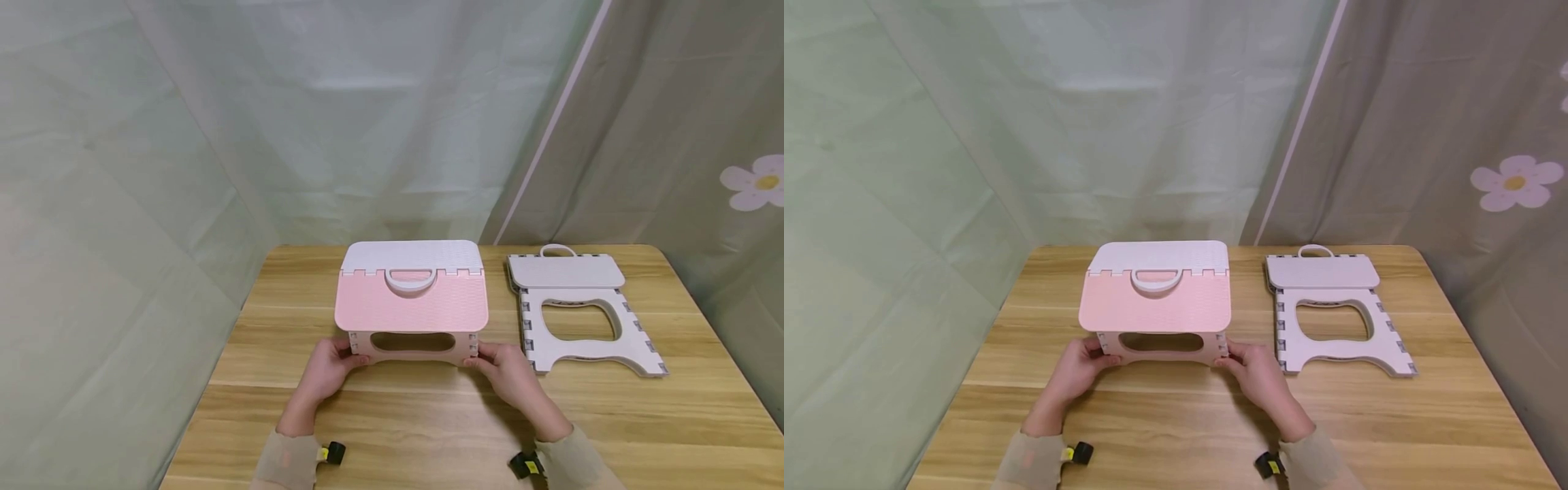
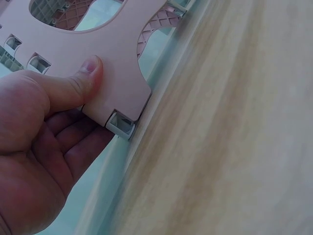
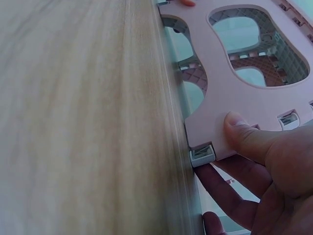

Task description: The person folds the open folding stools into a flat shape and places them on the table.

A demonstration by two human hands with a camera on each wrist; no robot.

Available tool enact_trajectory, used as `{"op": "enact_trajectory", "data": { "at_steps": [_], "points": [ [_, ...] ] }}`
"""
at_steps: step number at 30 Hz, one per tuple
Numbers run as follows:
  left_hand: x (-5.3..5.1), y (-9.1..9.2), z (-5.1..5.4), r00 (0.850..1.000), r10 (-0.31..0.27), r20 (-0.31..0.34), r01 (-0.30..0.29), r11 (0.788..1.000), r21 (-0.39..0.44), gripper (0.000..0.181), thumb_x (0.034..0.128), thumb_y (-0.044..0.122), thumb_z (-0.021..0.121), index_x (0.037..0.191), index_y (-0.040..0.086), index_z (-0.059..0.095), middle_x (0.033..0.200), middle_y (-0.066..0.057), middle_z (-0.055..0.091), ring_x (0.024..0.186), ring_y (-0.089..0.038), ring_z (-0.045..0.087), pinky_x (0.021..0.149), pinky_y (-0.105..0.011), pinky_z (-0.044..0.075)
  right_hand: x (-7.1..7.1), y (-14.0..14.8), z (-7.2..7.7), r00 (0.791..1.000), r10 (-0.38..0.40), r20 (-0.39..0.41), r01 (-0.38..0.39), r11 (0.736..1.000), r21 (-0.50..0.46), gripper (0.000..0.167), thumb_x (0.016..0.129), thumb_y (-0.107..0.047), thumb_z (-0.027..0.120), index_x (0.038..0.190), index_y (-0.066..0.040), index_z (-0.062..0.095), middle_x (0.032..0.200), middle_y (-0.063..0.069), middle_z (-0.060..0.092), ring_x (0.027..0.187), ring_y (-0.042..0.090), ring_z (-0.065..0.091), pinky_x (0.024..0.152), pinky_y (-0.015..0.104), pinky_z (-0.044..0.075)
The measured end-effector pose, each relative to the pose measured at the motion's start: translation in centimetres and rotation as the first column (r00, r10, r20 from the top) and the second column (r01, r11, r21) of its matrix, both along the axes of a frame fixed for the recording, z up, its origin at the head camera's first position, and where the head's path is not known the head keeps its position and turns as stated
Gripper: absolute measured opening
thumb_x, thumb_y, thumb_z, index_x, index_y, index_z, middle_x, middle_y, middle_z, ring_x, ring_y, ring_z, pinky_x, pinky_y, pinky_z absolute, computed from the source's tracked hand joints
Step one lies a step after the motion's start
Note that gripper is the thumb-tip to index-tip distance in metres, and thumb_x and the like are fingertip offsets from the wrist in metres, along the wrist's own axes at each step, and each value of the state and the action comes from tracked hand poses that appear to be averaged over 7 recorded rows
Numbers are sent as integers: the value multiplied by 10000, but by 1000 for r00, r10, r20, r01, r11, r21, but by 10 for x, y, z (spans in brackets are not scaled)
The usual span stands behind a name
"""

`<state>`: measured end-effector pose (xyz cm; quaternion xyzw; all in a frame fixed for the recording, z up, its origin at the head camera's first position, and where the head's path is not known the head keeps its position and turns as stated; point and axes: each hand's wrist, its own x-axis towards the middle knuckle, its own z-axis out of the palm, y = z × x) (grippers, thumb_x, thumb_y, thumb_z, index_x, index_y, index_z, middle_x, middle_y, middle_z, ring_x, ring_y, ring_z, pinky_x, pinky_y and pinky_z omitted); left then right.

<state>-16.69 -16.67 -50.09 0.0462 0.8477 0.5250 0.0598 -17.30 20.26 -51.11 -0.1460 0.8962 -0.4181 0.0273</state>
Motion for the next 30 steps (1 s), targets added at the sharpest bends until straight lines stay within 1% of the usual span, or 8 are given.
{"op": "enact_trajectory", "data": {
  "at_steps": [7, 12, 19, 24, 27, 30],
  "points": [
    [0, -1, 0, 1000, -7, -1, 7, 1000, -2, 146, 925, 20, 820, 1065, 62, 821, 1059, -36, 806, 939, -150, 733, 809, -270, 582, 0, 0, 0, 1000, 8, -6, -8, 1000, 3, 262, 930, -233, 834, 1185, -175, 834, 1092, 12, 810, 1011, 208, 763, 829, 420, 593],
    [0, -1, 0, 1000, -18, -3, 17, 1000, -6, 151, 925, 20, 821, 1071, 56, 822, 1063, -37, 806, 944, -151, 732, 810, -276, 585, 0, 1, 2, 1000, 21, 18, -20, 1000, -8, 240, 939, -232, 823, 1173, -180, 836, 1076, -2, 812, 989, 186, 761, 813, 383, 588],
    [1, 0, 0, 1000, 4, 14, -4, 1000, -13, 145, 921, 25, 827, 1061, 59, 824, 1064, -40, 806, 937, -137, 729, 811, -265, 575, 1, 1, 3, 999, 34, 26, -33, 999, -18, 201, 948, -217, 816, 1145, -189, 841, 1073, -15, 810, 969, 137, 748, 786, 337, 576],
    [1, 0, -2, 1000, 4, 12, -4, 1000, -13, 133, 929, 35, 822, 1063, 35, 821, 1058, -69, 805, 924, -140, 722, 797, -262, 572, 1, 2, 1, 999, 26, 37, -25, 999, -21, 207, 949, -194, 817, 1153, -171, 840, 1076, -7, 811, 958, 113, 736, 778, 318, 574],
    [0, 0, -2, 1000, 4, 15, -4, 1000, -7, 143, 926, 25, 821, 1069, 33, 819, 1052, -64, 806, 923, -142, 725, 796, -262, 574, 1, 2, 1, 998, 25, 50, -24, 999, -25, 210, 951, -189, 815, 1159, -172, 838, 1083, -7, 811, 957, 105, 731, 769, 306, 569],
    [0, 0, -2, 1000, 7, 20, -7, 1000, 4, 152, 918, 11, 824, 1067, 42, 820, 1043, -49, 807, 919, -138, 729, 796, -265, 577, 0, 2, 1, 999, 28, 45, -27, 999, -23, 205, 948, -193, 818, 1152, -180, 839, 1086, -7, 810, 958, 102, 731, 768, 304, 568]
  ]
}}
